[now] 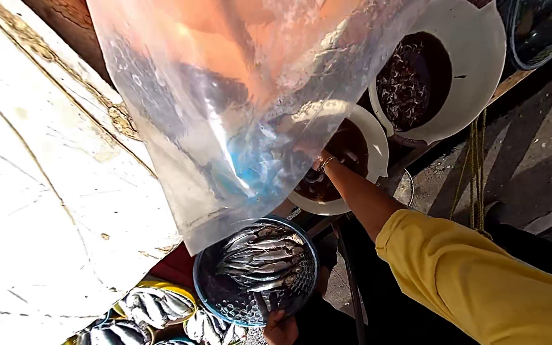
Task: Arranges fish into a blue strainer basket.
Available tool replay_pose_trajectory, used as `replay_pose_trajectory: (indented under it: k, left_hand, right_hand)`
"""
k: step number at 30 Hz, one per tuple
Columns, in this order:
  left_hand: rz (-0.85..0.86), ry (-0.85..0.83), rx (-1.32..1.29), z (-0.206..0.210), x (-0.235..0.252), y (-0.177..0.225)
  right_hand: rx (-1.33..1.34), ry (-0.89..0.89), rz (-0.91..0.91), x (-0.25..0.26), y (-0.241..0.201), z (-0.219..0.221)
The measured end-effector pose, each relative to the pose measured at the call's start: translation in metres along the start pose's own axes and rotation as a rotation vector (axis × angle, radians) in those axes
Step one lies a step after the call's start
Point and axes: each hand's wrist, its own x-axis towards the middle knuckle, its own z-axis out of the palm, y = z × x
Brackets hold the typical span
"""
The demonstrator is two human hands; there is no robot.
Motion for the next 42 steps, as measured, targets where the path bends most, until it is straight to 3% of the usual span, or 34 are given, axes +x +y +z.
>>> replay_pose_trajectory:
  k: [3,9,15,22,28,34,39,42]
  left_hand:
    - [-0.004,0.008,-0.011,0.001,0.003,-0.002]
    - [-0.011,-0.004,0.014,0.01,0.008,-0.005]
    - [-0.012,-0.031,0.031,0.03,0.013,-0.008]
    - [-0.035,-0.034,0.033,0.053,0.023,-0.015]
    - [-0.036,-0.04,0.047,0.066,0.029,-0.023]
    - [-0.039,-0.019,0.054,0.07,0.032,-0.029]
    - [-0.05,-0.011,0.062,0.065,0.035,-0.033]
    - [-0.05,0.0,0.071,0.066,0.034,-0.033]
  right_hand:
    - [0.151,-0.174,0.116,-0.017,-0.012,-0.017]
    - [0.127,-0.295,0.117,-0.02,-0.013,-0.068]
    - [0.046,-0.161,0.143,-0.03,-0.018,-0.11]
    - [-0.135,0.056,0.114,-0.053,-0.023,-0.124]
    - [-0.64,0.163,-0.058,-0.057,-0.024,-0.134]
    - [-0.558,0.185,-0.039,-0.062,-0.027,-0.145]
    - [-0.283,0.057,-0.007,-0.073,-0.036,-0.143]
    - [-0.297,0.071,0.023,-0.071,-0.039,-0.141]
